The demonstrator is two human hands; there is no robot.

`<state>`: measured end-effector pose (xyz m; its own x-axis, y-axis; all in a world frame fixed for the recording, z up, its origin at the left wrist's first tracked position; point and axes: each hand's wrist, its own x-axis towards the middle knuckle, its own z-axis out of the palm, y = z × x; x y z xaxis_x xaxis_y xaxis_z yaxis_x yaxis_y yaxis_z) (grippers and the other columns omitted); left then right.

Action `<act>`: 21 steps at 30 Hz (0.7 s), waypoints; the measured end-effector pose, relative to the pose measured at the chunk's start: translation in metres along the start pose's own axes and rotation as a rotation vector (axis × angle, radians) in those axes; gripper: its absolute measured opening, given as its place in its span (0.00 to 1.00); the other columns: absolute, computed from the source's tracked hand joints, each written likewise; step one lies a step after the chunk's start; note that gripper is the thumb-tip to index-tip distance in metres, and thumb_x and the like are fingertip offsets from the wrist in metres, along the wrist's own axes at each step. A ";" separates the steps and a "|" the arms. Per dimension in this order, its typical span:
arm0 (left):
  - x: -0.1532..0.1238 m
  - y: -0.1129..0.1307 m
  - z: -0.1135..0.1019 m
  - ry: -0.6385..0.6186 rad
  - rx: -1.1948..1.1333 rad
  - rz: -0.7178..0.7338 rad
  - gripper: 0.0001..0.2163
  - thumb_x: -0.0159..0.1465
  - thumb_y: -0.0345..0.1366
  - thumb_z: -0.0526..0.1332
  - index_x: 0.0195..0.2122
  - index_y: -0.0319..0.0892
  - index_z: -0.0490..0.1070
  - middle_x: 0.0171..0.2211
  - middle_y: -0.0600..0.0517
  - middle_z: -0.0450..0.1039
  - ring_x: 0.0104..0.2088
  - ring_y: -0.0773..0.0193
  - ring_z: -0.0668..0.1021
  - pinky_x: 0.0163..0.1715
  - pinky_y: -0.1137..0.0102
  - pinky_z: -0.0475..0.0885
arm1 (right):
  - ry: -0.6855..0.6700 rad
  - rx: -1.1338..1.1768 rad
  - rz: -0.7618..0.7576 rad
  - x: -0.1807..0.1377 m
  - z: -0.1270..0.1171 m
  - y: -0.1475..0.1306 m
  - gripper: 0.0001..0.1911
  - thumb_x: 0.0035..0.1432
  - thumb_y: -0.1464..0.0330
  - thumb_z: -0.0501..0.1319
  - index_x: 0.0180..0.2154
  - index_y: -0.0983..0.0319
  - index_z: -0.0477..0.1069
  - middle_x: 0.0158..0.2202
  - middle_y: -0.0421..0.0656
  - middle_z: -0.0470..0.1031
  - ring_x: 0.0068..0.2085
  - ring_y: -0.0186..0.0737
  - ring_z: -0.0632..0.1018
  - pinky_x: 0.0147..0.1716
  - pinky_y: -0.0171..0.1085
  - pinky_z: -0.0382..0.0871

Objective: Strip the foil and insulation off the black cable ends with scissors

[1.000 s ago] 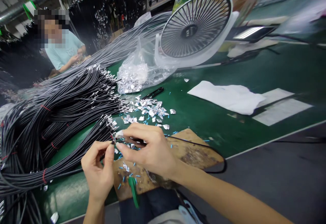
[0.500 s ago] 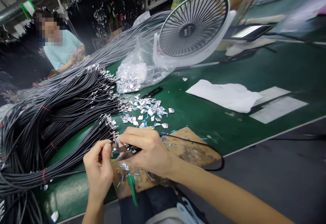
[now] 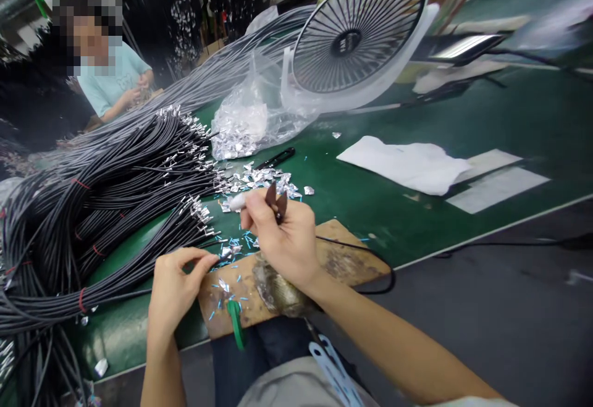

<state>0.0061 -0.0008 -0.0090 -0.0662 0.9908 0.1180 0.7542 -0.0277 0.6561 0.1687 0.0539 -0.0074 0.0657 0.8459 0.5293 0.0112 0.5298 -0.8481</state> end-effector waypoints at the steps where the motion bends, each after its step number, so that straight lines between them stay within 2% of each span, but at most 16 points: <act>1: 0.001 -0.005 -0.001 0.086 0.023 -0.038 0.06 0.58 0.38 0.63 0.28 0.45 0.78 0.24 0.54 0.77 0.25 0.65 0.75 0.26 0.72 0.67 | -0.030 0.016 0.019 0.000 0.001 0.001 0.19 0.66 0.63 0.49 0.24 0.62 0.65 0.18 0.36 0.63 0.20 0.28 0.65 0.20 0.31 0.59; 3: 0.001 -0.017 -0.004 0.259 0.130 -0.049 0.05 0.56 0.38 0.65 0.30 0.45 0.78 0.26 0.53 0.77 0.26 0.64 0.75 0.29 0.70 0.68 | -0.110 0.021 0.035 0.000 0.002 0.004 0.20 0.66 0.62 0.48 0.24 0.62 0.64 0.19 0.37 0.64 0.20 0.28 0.67 0.20 0.30 0.59; 4: 0.001 -0.023 -0.005 0.300 0.208 -0.040 0.05 0.56 0.38 0.65 0.31 0.45 0.77 0.28 0.53 0.77 0.28 0.62 0.75 0.31 0.69 0.68 | -0.143 0.012 0.038 0.000 0.003 0.005 0.20 0.66 0.61 0.48 0.24 0.62 0.63 0.19 0.37 0.65 0.20 0.28 0.67 0.20 0.30 0.59; 6: -0.003 -0.034 -0.009 0.291 0.400 -0.028 0.06 0.55 0.36 0.64 0.34 0.45 0.77 0.33 0.50 0.77 0.37 0.56 0.76 0.38 0.64 0.68 | -0.187 -0.005 0.041 0.001 0.004 0.007 0.21 0.66 0.60 0.48 0.23 0.62 0.63 0.19 0.37 0.66 0.20 0.28 0.67 0.20 0.30 0.60; 9: -0.011 -0.044 -0.016 0.309 0.548 -0.029 0.04 0.56 0.34 0.63 0.32 0.45 0.76 0.32 0.49 0.76 0.39 0.52 0.74 0.40 0.61 0.66 | -0.214 -0.014 0.045 0.001 0.005 0.007 0.21 0.66 0.61 0.48 0.22 0.61 0.62 0.19 0.38 0.66 0.21 0.28 0.68 0.21 0.30 0.60; 12: -0.016 -0.044 -0.025 0.378 0.424 0.022 0.03 0.57 0.35 0.62 0.28 0.45 0.74 0.29 0.51 0.74 0.34 0.59 0.75 0.37 0.66 0.68 | -0.253 -0.006 0.046 0.001 0.006 0.007 0.20 0.65 0.62 0.49 0.22 0.61 0.62 0.19 0.38 0.66 0.20 0.28 0.67 0.21 0.31 0.60; 16: -0.010 -0.034 -0.034 0.387 0.153 0.116 0.05 0.58 0.38 0.63 0.30 0.45 0.76 0.30 0.53 0.75 0.31 0.64 0.76 0.35 0.71 0.71 | -0.317 -0.019 0.030 0.007 0.008 0.005 0.21 0.65 0.62 0.49 0.21 0.62 0.62 0.18 0.36 0.64 0.20 0.28 0.65 0.22 0.31 0.58; 19: 0.001 -0.024 -0.032 0.309 -0.094 0.146 0.07 0.57 0.39 0.64 0.36 0.45 0.77 0.31 0.54 0.75 0.31 0.66 0.77 0.33 0.73 0.72 | -0.389 -0.041 -0.007 0.018 0.013 -0.004 0.19 0.64 0.65 0.51 0.20 0.63 0.62 0.17 0.35 0.62 0.21 0.27 0.63 0.23 0.31 0.56; 21: 0.006 -0.019 -0.028 0.304 -0.187 0.131 0.14 0.57 0.38 0.65 0.45 0.46 0.74 0.30 0.55 0.74 0.29 0.68 0.76 0.31 0.74 0.72 | -0.417 -0.031 -0.036 0.026 0.019 -0.014 0.17 0.62 0.67 0.53 0.21 0.63 0.64 0.18 0.34 0.61 0.21 0.27 0.62 0.23 0.31 0.55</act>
<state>-0.0263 0.0017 0.0002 -0.1888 0.8937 0.4071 0.6390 -0.2030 0.7419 0.1512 0.0698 0.0186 -0.3448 0.7825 0.5184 0.0366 0.5631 -0.8256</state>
